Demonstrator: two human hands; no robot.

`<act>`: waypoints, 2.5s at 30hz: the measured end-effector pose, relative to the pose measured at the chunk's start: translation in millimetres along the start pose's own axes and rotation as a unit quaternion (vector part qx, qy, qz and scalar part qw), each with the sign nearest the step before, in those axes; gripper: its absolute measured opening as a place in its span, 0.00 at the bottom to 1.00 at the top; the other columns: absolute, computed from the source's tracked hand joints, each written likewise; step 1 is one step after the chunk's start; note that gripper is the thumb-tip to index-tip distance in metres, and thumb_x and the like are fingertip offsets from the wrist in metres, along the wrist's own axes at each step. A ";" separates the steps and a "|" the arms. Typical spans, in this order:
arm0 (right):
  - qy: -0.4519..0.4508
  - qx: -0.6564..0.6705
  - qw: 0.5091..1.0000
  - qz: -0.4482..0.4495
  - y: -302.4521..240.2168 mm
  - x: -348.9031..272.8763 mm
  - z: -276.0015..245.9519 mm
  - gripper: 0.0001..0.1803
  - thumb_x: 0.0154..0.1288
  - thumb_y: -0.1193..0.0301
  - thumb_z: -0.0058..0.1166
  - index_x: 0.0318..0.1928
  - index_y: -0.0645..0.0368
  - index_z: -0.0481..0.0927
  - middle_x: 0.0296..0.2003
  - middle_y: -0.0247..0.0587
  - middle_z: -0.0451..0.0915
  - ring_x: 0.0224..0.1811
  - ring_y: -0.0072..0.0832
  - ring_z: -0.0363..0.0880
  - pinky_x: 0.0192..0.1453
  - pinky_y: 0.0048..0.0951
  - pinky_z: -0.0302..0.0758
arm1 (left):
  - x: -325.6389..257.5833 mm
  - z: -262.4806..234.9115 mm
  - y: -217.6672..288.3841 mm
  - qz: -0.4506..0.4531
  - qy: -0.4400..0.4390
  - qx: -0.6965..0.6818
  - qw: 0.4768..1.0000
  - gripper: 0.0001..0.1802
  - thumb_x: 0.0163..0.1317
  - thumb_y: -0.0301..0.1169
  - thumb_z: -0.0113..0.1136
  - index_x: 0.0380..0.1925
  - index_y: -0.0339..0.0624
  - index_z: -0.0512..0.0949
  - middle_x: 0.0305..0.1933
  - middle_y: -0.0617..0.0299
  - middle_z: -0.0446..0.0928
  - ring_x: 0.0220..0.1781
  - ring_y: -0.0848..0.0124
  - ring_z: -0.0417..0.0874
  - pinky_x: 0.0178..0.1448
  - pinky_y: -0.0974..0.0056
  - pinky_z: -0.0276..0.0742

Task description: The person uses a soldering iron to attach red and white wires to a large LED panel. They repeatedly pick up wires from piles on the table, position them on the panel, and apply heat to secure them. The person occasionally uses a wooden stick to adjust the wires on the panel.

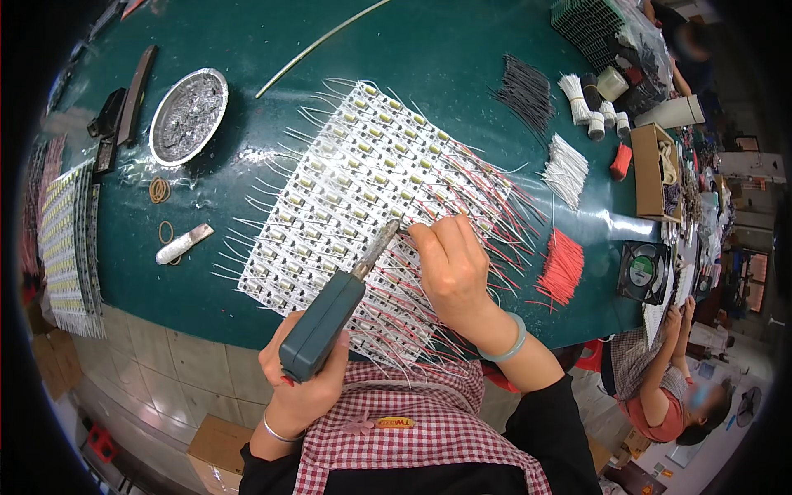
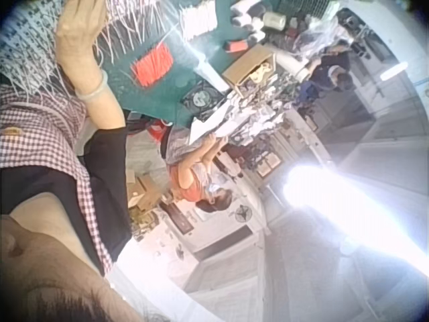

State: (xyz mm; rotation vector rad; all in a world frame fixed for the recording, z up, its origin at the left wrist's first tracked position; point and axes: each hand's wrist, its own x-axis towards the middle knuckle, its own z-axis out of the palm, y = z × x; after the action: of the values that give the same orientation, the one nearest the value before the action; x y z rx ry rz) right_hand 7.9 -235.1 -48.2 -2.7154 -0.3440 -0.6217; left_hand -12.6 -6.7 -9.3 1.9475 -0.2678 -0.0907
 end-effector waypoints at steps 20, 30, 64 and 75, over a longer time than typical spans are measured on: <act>0.018 -0.005 1.000 -0.006 -3.7 1.8 -5.4 0.15 0.51 0.79 0.56 0.42 0.68 0.78 0.29 0.41 0.68 0.32 0.36 0.71 0.33 0.35 0.67 | -17.7 -12.1 -2.1 -0.057 0.031 -0.033 0.997 0.12 0.51 0.17 0.68 0.38 0.27 0.83 0.35 0.52 0.83 0.31 0.68 0.85 0.35 0.68 0.79; 0.002 0.018 1.000 0.003 -18.4 -7.8 -4.9 0.13 0.53 0.78 0.56 0.41 0.66 0.80 0.28 0.40 0.68 0.31 0.36 0.70 0.34 0.34 0.66 | -20.1 -14.8 -4.5 -0.027 0.016 -0.031 0.999 0.11 0.51 0.16 0.69 0.36 0.27 0.82 0.37 0.51 0.82 0.32 0.68 0.84 0.35 0.68 0.78; -0.004 0.023 1.000 0.007 -17.0 -8.7 -2.5 0.14 0.50 0.79 0.56 0.41 0.65 0.80 0.30 0.39 0.71 0.33 0.35 0.71 0.34 0.33 0.68 | -28.8 -18.1 -8.3 -0.047 0.049 -0.021 0.997 0.12 0.50 0.17 0.68 0.37 0.26 0.83 0.35 0.50 0.83 0.31 0.65 0.85 0.35 0.66 0.80; -0.012 0.054 0.998 0.024 -32.3 -13.2 -10.0 0.13 0.48 0.79 0.57 0.38 0.63 0.82 0.26 0.37 0.69 0.29 0.34 0.71 0.31 0.34 0.66 | -39.3 -27.4 -10.0 -0.057 0.014 -0.002 0.998 0.13 0.49 0.16 0.68 0.38 0.26 0.82 0.40 0.47 0.83 0.37 0.61 0.86 0.40 0.65 0.81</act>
State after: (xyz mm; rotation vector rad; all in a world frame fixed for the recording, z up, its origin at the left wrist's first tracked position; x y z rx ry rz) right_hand -17.2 -211.3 -37.1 -2.6223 -0.3081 -0.5405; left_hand -44.1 30.6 -10.5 1.9577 -0.1375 -0.1373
